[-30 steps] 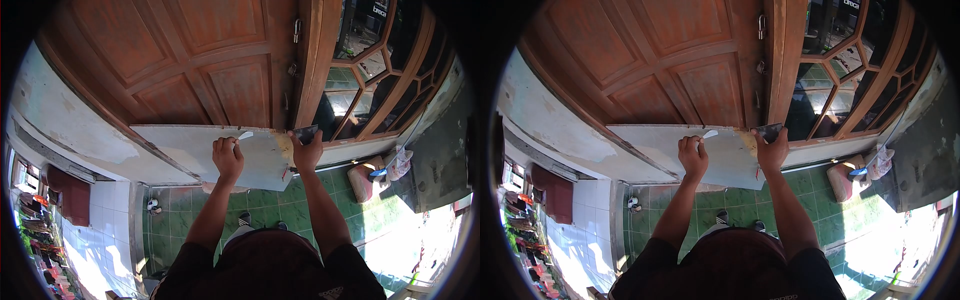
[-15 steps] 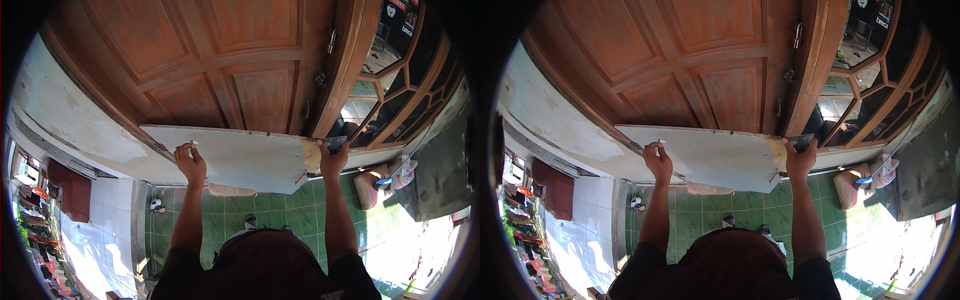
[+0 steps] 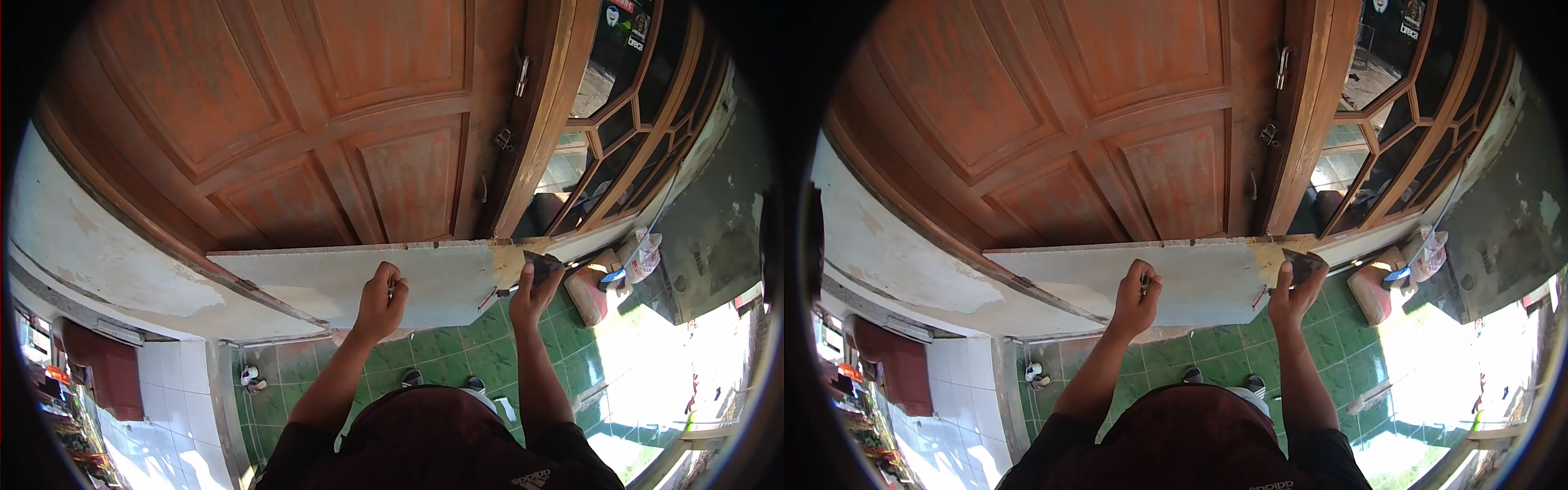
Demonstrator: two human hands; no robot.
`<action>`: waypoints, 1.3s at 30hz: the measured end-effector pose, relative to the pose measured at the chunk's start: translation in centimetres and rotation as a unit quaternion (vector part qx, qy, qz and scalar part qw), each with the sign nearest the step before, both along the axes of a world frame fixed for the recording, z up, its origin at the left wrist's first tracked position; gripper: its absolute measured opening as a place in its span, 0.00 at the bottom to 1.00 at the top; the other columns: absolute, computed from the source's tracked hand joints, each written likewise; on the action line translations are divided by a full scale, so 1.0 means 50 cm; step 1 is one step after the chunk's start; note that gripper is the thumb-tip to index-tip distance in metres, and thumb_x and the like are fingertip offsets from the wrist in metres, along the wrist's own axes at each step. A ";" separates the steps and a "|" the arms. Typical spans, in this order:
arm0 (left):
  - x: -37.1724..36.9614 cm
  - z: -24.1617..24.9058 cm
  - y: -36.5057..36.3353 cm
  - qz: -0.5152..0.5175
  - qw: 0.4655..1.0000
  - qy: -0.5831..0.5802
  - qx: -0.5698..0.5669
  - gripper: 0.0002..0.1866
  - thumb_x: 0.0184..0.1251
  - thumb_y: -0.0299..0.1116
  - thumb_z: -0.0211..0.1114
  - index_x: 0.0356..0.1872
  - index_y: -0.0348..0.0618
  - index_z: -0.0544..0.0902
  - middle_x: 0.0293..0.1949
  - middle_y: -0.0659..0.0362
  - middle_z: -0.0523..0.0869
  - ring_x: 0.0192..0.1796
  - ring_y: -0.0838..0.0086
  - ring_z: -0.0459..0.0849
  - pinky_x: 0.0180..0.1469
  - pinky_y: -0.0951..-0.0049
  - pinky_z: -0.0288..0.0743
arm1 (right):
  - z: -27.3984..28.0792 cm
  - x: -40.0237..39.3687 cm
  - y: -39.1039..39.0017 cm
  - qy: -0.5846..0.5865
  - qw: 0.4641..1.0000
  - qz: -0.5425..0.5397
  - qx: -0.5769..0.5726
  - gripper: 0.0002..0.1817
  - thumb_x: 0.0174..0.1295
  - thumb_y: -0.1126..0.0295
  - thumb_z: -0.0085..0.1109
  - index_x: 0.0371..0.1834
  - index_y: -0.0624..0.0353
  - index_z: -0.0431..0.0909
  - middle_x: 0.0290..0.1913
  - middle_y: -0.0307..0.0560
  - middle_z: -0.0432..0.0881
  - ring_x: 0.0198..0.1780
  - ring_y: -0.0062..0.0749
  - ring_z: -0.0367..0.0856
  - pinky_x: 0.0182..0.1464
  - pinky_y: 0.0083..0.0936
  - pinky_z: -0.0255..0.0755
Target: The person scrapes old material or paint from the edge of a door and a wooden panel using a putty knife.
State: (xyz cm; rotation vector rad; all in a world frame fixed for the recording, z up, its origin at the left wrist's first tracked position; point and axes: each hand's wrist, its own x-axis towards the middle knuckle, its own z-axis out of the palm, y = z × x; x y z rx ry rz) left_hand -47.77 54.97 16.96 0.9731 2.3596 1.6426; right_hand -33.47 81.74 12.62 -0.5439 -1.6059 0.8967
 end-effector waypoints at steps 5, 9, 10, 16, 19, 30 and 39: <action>-0.022 0.077 0.102 -0.070 0.964 0.246 -0.070 0.15 0.77 0.37 0.74 0.54 0.39 0.84 0.36 0.52 0.82 0.37 0.56 0.83 0.43 0.60 0.80 | -0.048 -0.015 -0.051 -0.140 0.975 0.076 -0.154 0.20 0.85 0.56 0.59 0.50 0.66 0.77 0.35 0.62 0.85 0.37 0.58 0.85 0.44 0.46 0.78; -0.061 0.121 0.164 -0.093 0.901 0.392 -0.160 0.21 0.73 0.44 0.78 0.57 0.40 0.90 0.48 0.48 0.81 0.53 0.53 0.85 0.53 0.52 0.81 | -0.063 -0.052 -0.048 -0.107 0.974 0.058 -0.189 0.22 0.84 0.54 0.60 0.41 0.65 0.75 0.32 0.63 0.84 0.35 0.63 0.82 0.40 0.50 0.75; -0.072 0.121 0.173 -0.097 0.892 0.402 -0.182 0.22 0.72 0.46 0.79 0.57 0.40 0.91 0.50 0.48 0.81 0.57 0.52 0.84 0.56 0.50 0.81 | -0.054 -0.055 -0.052 -0.105 0.979 0.045 -0.168 0.22 0.84 0.55 0.60 0.41 0.64 0.75 0.32 0.61 0.84 0.34 0.61 0.82 0.40 0.51 0.74; -0.111 0.107 0.193 -0.166 0.889 0.371 -0.209 0.21 0.71 0.49 0.79 0.36 0.38 0.94 0.49 0.45 0.82 0.57 0.50 0.85 0.57 0.50 0.81 | -0.065 -0.069 -0.059 -0.069 0.964 0.089 -0.241 0.20 0.85 0.56 0.60 0.44 0.64 0.78 0.30 0.50 0.83 0.33 0.38 0.82 0.38 0.39 0.76; -0.111 0.109 0.198 -0.164 0.894 0.361 -0.211 0.22 0.70 0.50 0.79 0.33 0.36 0.92 0.49 0.44 0.83 0.57 0.50 0.86 0.57 0.51 0.82 | -0.051 -0.075 -0.057 -0.023 0.954 0.130 -0.269 0.19 0.86 0.55 0.60 0.45 0.63 0.80 0.31 0.41 0.82 0.34 0.24 0.79 0.36 0.30 0.74; -0.089 0.099 0.245 -0.133 0.874 0.417 -0.212 0.27 0.66 0.55 0.79 0.29 0.34 0.91 0.43 0.46 0.83 0.52 0.52 0.87 0.51 0.51 0.83 | -0.052 -0.084 -0.058 0.035 0.940 0.156 -0.301 0.18 0.88 0.55 0.57 0.48 0.61 0.81 0.32 0.34 0.78 0.32 0.18 0.74 0.35 0.22 0.69; -0.097 0.087 0.245 -0.139 0.871 0.434 -0.184 0.26 0.66 0.53 0.80 0.29 0.35 0.91 0.43 0.47 0.83 0.50 0.52 0.87 0.48 0.52 0.83 | -0.091 -0.086 -0.036 -0.040 0.971 0.116 -0.207 0.18 0.88 0.56 0.58 0.47 0.61 0.80 0.32 0.35 0.79 0.32 0.18 0.75 0.36 0.22 0.71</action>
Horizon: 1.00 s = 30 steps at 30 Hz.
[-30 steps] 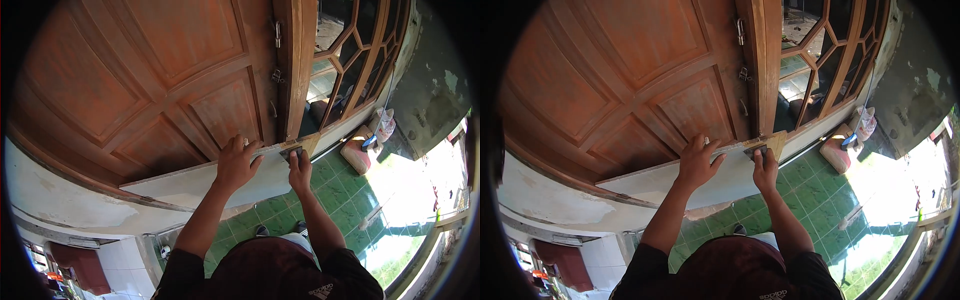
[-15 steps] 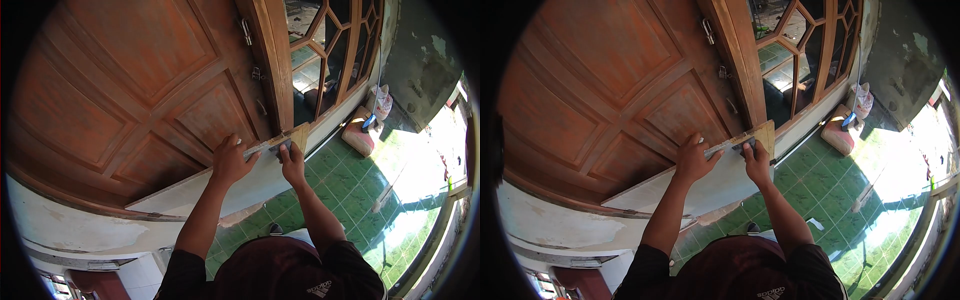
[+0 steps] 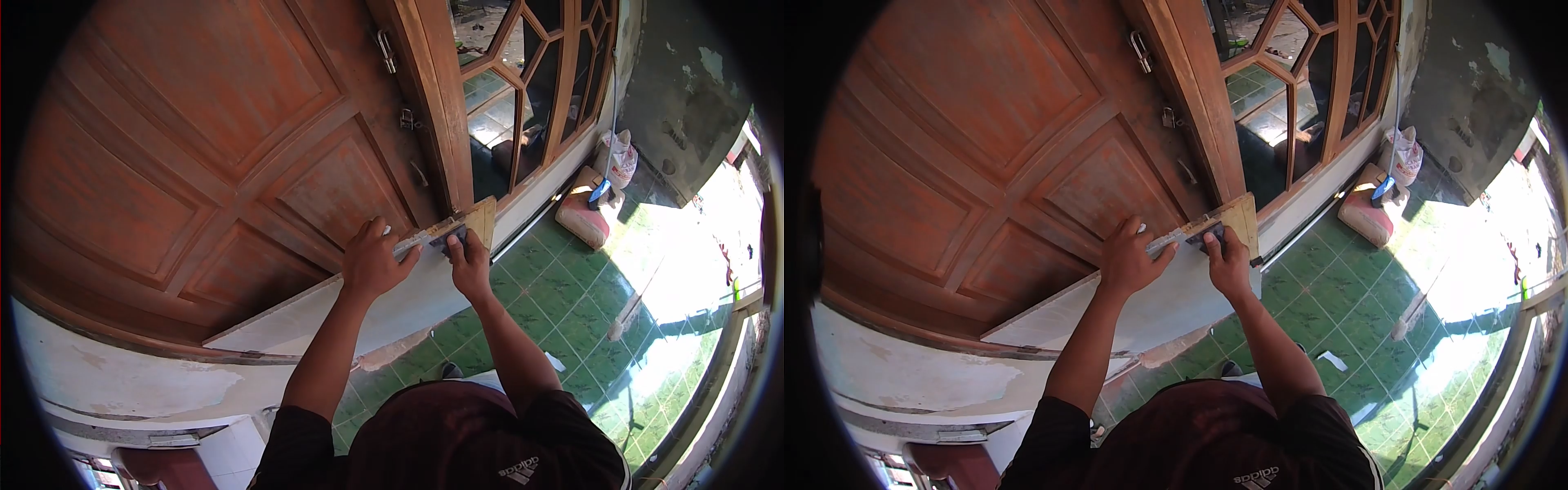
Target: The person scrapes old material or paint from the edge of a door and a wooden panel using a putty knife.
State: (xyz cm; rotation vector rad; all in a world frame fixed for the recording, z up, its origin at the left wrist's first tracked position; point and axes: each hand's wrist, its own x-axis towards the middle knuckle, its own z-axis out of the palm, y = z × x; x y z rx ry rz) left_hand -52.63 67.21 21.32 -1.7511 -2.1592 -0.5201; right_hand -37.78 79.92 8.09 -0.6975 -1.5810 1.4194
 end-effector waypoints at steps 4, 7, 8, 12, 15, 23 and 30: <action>0.002 0.004 0.000 0.003 1.000 0.003 0.003 0.25 0.66 0.53 0.79 0.29 0.35 0.91 0.43 0.47 0.84 0.50 0.52 0.88 0.48 0.52 0.84 | -0.010 -0.005 -0.003 0.022 0.999 0.000 -0.024 0.17 0.87 0.56 0.58 0.47 0.61 0.80 0.32 0.35 0.80 0.33 0.19 0.75 0.36 0.22 0.71; 0.000 -0.004 0.000 0.003 1.000 0.006 0.007 0.25 0.66 0.53 0.79 0.29 0.35 0.91 0.44 0.48 0.84 0.51 0.52 0.88 0.48 0.52 0.84 | -0.002 -0.014 -0.007 0.058 0.998 -0.015 -0.038 0.18 0.86 0.58 0.61 0.43 0.63 0.79 0.29 0.41 0.79 0.31 0.25 0.76 0.36 0.30 0.72; 0.001 -0.003 0.000 0.003 1.000 0.005 0.003 0.25 0.66 0.53 0.79 0.29 0.35 0.91 0.45 0.48 0.84 0.51 0.52 0.88 0.48 0.52 0.84 | 0.003 -0.015 -0.011 0.069 0.996 -0.023 -0.042 0.19 0.85 0.58 0.62 0.42 0.64 0.78 0.28 0.44 0.79 0.30 0.29 0.76 0.36 0.34 0.73; 0.003 0.000 0.003 0.001 1.000 0.002 0.003 0.25 0.66 0.53 0.79 0.30 0.35 0.91 0.45 0.48 0.85 0.51 0.52 0.88 0.49 0.52 0.84 | 0.037 -0.017 -0.026 0.068 0.994 -0.039 -0.080 0.19 0.85 0.58 0.63 0.42 0.65 0.79 0.27 0.46 0.80 0.30 0.30 0.76 0.36 0.34 0.73; 0.005 0.001 0.000 -0.003 1.000 0.000 0.005 0.25 0.66 0.52 0.79 0.29 0.35 0.91 0.45 0.47 0.85 0.51 0.52 0.88 0.48 0.52 0.84 | 0.034 -0.018 -0.029 0.052 0.996 -0.064 -0.019 0.19 0.84 0.58 0.63 0.41 0.65 0.78 0.27 0.48 0.80 0.30 0.30 0.76 0.36 0.35 0.73; 0.011 0.010 -0.005 -0.004 1.000 -0.007 0.010 0.25 0.65 0.52 0.80 0.26 0.35 0.89 0.42 0.47 0.84 0.48 0.52 0.88 0.47 0.52 0.84 | -0.001 -0.002 -0.012 0.046 0.998 -0.018 -0.035 0.21 0.85 0.54 0.61 0.42 0.63 0.77 0.30 0.40 0.82 0.32 0.22 0.77 0.35 0.27 0.74; 0.016 0.004 -0.005 0.001 1.000 -0.003 0.005 0.26 0.65 0.53 0.80 0.26 0.35 0.89 0.41 0.47 0.83 0.48 0.52 0.88 0.47 0.52 0.84 | 0.022 0.014 -0.011 -0.011 0.997 -0.067 0.042 0.20 0.84 0.56 0.63 0.41 0.64 0.76 0.28 0.48 0.82 0.30 0.35 0.80 0.36 0.35 0.74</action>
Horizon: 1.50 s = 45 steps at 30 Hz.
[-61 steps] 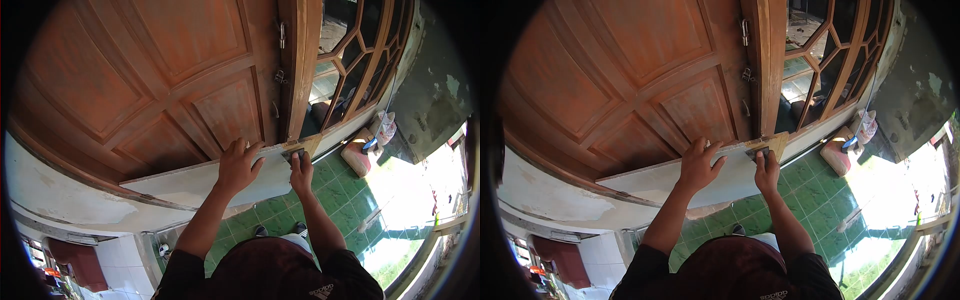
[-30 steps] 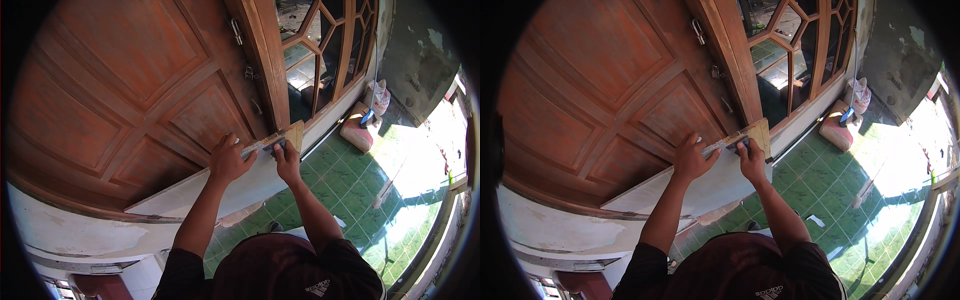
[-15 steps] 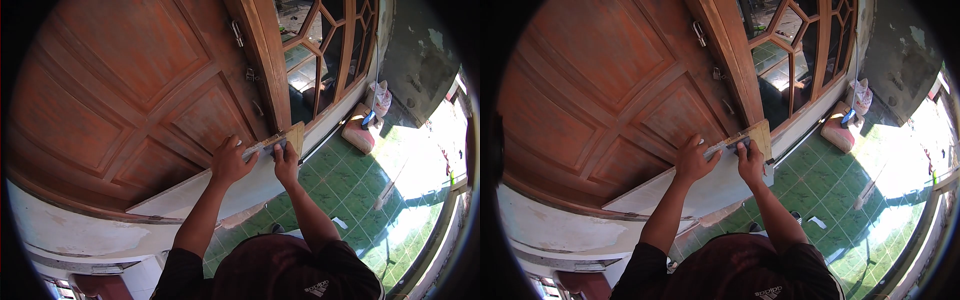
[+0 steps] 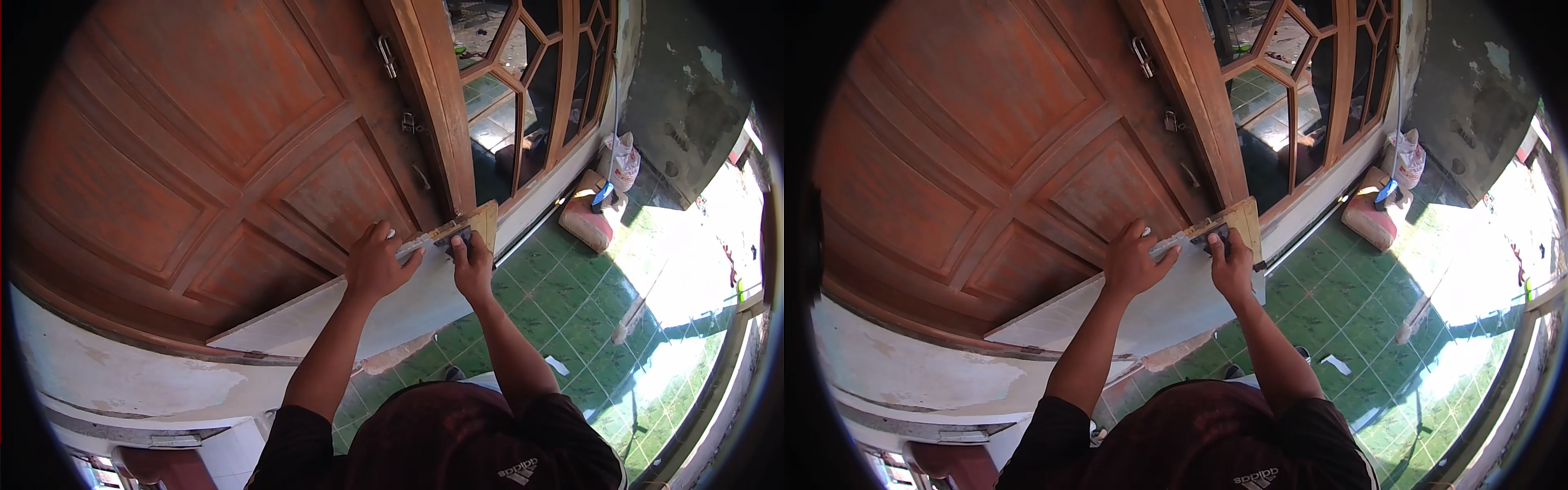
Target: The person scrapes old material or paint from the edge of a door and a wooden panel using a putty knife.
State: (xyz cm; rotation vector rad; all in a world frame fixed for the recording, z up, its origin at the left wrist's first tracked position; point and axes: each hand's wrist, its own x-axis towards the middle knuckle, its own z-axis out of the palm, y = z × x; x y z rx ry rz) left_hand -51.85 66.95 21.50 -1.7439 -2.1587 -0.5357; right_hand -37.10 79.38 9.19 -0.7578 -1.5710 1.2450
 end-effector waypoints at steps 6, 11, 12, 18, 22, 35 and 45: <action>0.002 -0.001 0.001 -0.005 1.000 0.007 -0.005 0.26 0.65 0.53 0.80 0.27 0.35 0.90 0.43 0.47 0.84 0.48 0.52 0.88 0.47 0.51 0.84 | 0.025 0.008 -0.003 -0.030 0.999 -0.025 0.037 0.21 0.82 0.56 0.65 0.39 0.64 0.75 0.29 0.61 0.84 0.32 0.61 0.86 0.37 0.46 0.75; 0.003 -0.006 0.001 -0.002 1.000 0.012 -0.004 0.26 0.65 0.53 0.80 0.29 0.35 0.91 0.44 0.47 0.84 0.49 0.51 0.88 0.48 0.51 0.84 | 0.053 0.012 -0.018 -0.022 0.999 -0.031 0.024 0.20 0.82 0.58 0.65 0.38 0.65 0.76 0.28 0.61 0.84 0.31 0.56 0.86 0.37 0.44 0.76; 0.002 -0.007 0.002 -0.004 1.000 0.014 -0.001 0.25 0.65 0.53 0.80 0.29 0.35 0.91 0.44 0.47 0.84 0.49 0.51 0.88 0.49 0.51 0.84 | 0.054 0.010 -0.022 -0.010 0.999 -0.027 0.014 0.20 0.82 0.59 0.66 0.38 0.65 0.76 0.28 0.60 0.84 0.31 0.53 0.85 0.37 0.44 0.76; -0.004 -0.005 0.000 0.000 0.999 0.023 -0.025 0.23 0.67 0.53 0.78 0.35 0.38 0.93 0.45 0.51 0.83 0.51 0.55 0.88 0.50 0.53 0.84 | 0.022 -0.016 -0.009 0.089 0.987 0.064 -0.119 0.19 0.83 0.58 0.64 0.39 0.64 0.77 0.29 0.48 0.84 0.31 0.33 0.82 0.37 0.34 0.76; -0.006 -0.012 -0.005 0.006 0.999 0.036 -0.016 0.21 0.66 0.52 0.79 0.40 0.42 0.94 0.43 0.54 0.81 0.51 0.58 0.87 0.49 0.56 0.84 | 0.082 0.014 -0.010 0.199 0.904 0.187 -0.329 0.19 0.85 0.56 0.61 0.40 0.61 0.77 0.30 0.39 0.81 0.31 0.21 0.78 0.35 0.26 0.74; 0.016 -0.013 0.018 -0.137 0.982 0.128 0.037 0.17 0.67 0.36 0.76 0.56 0.55 0.95 0.41 0.61 0.80 0.46 0.67 0.84 0.46 0.64 0.80 | 0.157 0.074 0.109 0.037 0.993 -0.005 0.113 0.29 0.64 0.59 0.86 0.56 0.64 0.77 0.49 0.55 0.88 0.49 0.48 0.90 0.56 0.40 0.81; -0.003 0.002 0.031 -0.186 0.968 0.167 -0.001 0.09 0.68 0.32 0.70 0.46 0.47 0.93 0.44 0.61 0.83 0.49 0.66 0.84 0.50 0.62 0.82 | 0.159 0.060 0.132 -0.088 0.979 -0.044 0.179 0.28 0.58 0.62 0.88 0.47 0.63 0.75 0.42 0.57 0.83 0.48 0.61 0.84 0.51 0.52 0.77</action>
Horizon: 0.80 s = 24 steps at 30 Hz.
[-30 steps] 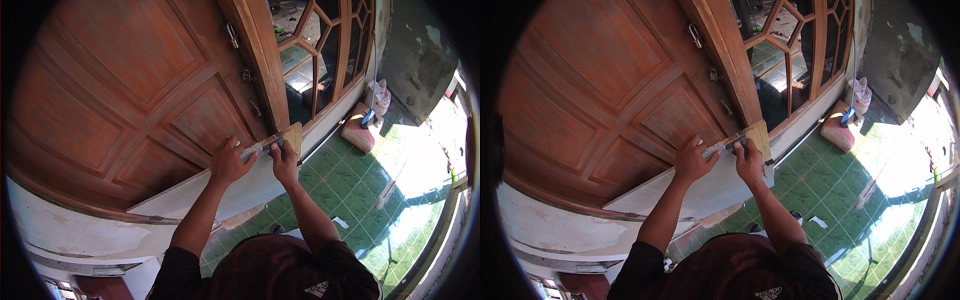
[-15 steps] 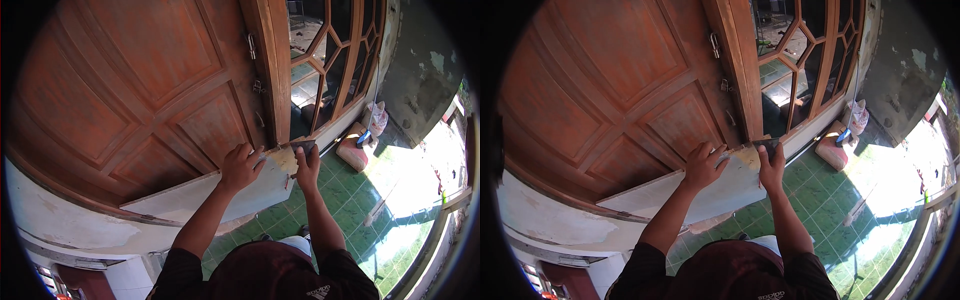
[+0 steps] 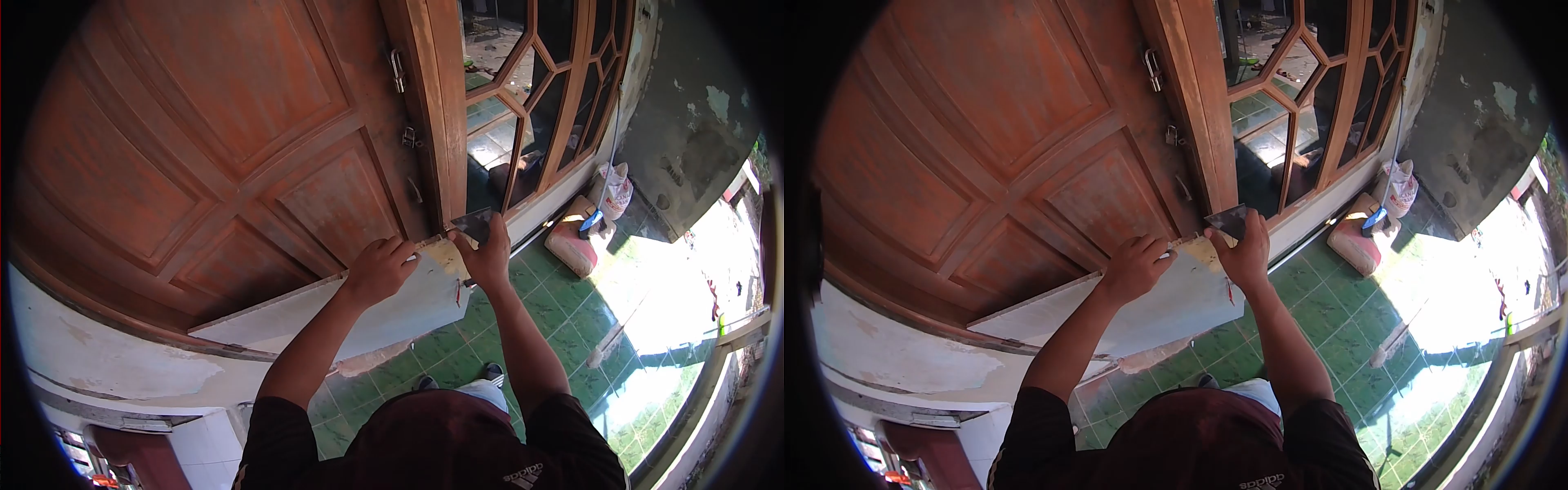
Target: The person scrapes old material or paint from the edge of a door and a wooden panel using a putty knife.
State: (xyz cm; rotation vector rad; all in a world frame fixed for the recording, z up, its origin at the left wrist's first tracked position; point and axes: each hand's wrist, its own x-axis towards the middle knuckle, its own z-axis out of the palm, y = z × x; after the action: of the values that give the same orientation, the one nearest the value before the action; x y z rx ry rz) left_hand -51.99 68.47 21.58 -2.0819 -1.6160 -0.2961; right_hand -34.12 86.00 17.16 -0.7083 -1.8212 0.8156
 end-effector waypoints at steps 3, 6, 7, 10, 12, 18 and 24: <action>0.000 0.009 -0.006 0.008 1.000 0.004 -0.027 0.08 0.69 0.30 0.70 0.45 0.46 0.92 0.44 0.61 0.83 0.49 0.65 0.84 0.52 0.61 0.82 | -0.015 0.001 0.002 0.008 1.000 0.008 -0.020 0.28 0.58 0.62 0.88 0.48 0.64 0.75 0.43 0.58 0.82 0.49 0.61 0.84 0.52 0.51 0.77; -0.016 0.026 -0.034 0.032 0.998 0.015 -0.042 0.07 0.69 0.30 0.69 0.45 0.44 0.90 0.45 0.59 0.83 0.51 0.63 0.84 0.53 0.60 0.83 | -0.024 -0.004 0.006 0.007 0.999 0.013 -0.030 0.29 0.58 0.61 0.88 0.50 0.64 0.76 0.45 0.58 0.82 0.51 0.61 0.83 0.53 0.51 0.77; -0.024 0.032 -0.051 0.042 0.998 0.018 -0.046 0.07 0.68 0.30 0.69 0.44 0.43 0.89 0.45 0.58 0.82 0.52 0.63 0.84 0.52 0.60 0.83 | -0.025 -0.004 0.005 0.003 0.999 0.011 -0.034 0.30 0.58 0.61 0.87 0.52 0.65 0.76 0.45 0.59 0.82 0.51 0.60 0.83 0.54 0.51 0.77; -0.055 0.086 -0.111 0.147 0.986 -0.079 -0.027 0.06 0.71 0.30 0.69 0.45 0.41 0.85 0.45 0.55 0.81 0.51 0.57 0.84 0.52 0.56 0.81 | -0.021 -0.003 0.004 -0.011 0.999 0.010 -0.038 0.31 0.60 0.61 0.86 0.56 0.66 0.76 0.48 0.59 0.82 0.54 0.60 0.83 0.55 0.50 0.77; -0.061 0.107 -0.129 0.183 0.964 -0.190 0.023 0.06 0.77 0.31 0.66 0.45 0.39 0.82 0.46 0.51 0.81 0.51 0.51 0.83 0.52 0.51 0.78 | -0.011 -0.001 -0.012 0.019 1.000 0.002 -0.010 0.29 0.63 0.61 0.84 0.57 0.66 0.76 0.49 0.59 0.83 0.53 0.60 0.84 0.55 0.50 0.78; -0.031 0.050 -0.091 0.216 0.942 -0.256 -0.031 0.18 0.81 0.45 0.69 0.45 0.37 0.81 0.47 0.46 0.79 0.53 0.47 0.82 0.53 0.47 0.76 | -0.089 0.016 -0.144 0.054 0.978 0.101 -0.175 0.18 0.78 0.58 0.70 0.50 0.65 0.79 0.39 0.54 0.88 0.39 0.48 0.87 0.45 0.42 0.79; -0.015 0.021 -0.045 0.188 0.954 -0.203 -0.112 0.27 0.78 0.55 0.72 0.48 0.35 0.82 0.51 0.44 0.80 0.58 0.46 0.82 0.58 0.48 0.79 | -0.114 -0.038 -0.173 0.094 0.962 0.076 -0.246 0.20 0.83 0.56 0.65 0.43 0.65 0.77 0.31 0.49 0.86 0.33 0.32 0.83 0.39 0.34 0.76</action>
State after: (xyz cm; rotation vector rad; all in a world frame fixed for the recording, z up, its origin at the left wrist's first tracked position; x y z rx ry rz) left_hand -52.75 66.24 22.63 -1.8946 -2.3475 -0.4455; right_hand -36.03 77.35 11.47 -0.7740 -1.5245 1.4177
